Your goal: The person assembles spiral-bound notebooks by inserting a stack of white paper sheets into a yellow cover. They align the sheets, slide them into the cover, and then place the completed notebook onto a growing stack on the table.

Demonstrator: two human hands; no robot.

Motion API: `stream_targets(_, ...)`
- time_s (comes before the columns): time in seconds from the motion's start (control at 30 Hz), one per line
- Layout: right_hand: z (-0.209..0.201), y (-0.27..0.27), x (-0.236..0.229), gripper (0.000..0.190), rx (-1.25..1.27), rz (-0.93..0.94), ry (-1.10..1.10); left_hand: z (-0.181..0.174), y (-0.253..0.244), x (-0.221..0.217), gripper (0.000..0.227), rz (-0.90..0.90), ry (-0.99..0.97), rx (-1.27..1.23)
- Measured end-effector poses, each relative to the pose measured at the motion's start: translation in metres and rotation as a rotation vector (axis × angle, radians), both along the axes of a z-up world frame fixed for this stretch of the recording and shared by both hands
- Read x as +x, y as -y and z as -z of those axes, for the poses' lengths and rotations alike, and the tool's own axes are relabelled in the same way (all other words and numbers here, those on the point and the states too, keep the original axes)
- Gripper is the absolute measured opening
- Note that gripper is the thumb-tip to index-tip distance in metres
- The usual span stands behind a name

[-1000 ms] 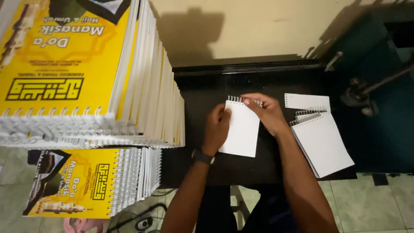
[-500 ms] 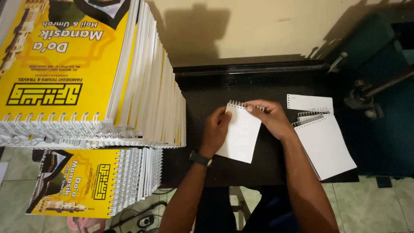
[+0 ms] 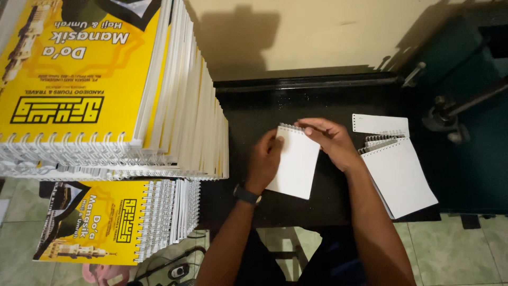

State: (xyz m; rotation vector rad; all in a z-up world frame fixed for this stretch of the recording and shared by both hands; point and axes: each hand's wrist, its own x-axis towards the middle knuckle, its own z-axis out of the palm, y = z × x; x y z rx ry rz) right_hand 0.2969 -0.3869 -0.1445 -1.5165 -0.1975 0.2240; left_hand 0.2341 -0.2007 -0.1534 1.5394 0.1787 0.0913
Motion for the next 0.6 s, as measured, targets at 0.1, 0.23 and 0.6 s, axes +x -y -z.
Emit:
stream_targets(0.1,0.008,0.001,0.001,0.034,-0.090,-0.055,0.027,0.005,0.003,0.003,0.043,0.089,-0.002,0.081)
stream_targets(0.23,0.006,-0.005,-0.003,0.029,-0.146,-0.019,0.099,0.005,0.002,0.003,0.048,0.103,-0.025,0.116)
stream_targets(0.6,0.027,-0.010,0.008,0.019,-0.535,0.074,0.730,-0.035,0.003,-0.058,0.066,0.096,0.186,0.833)
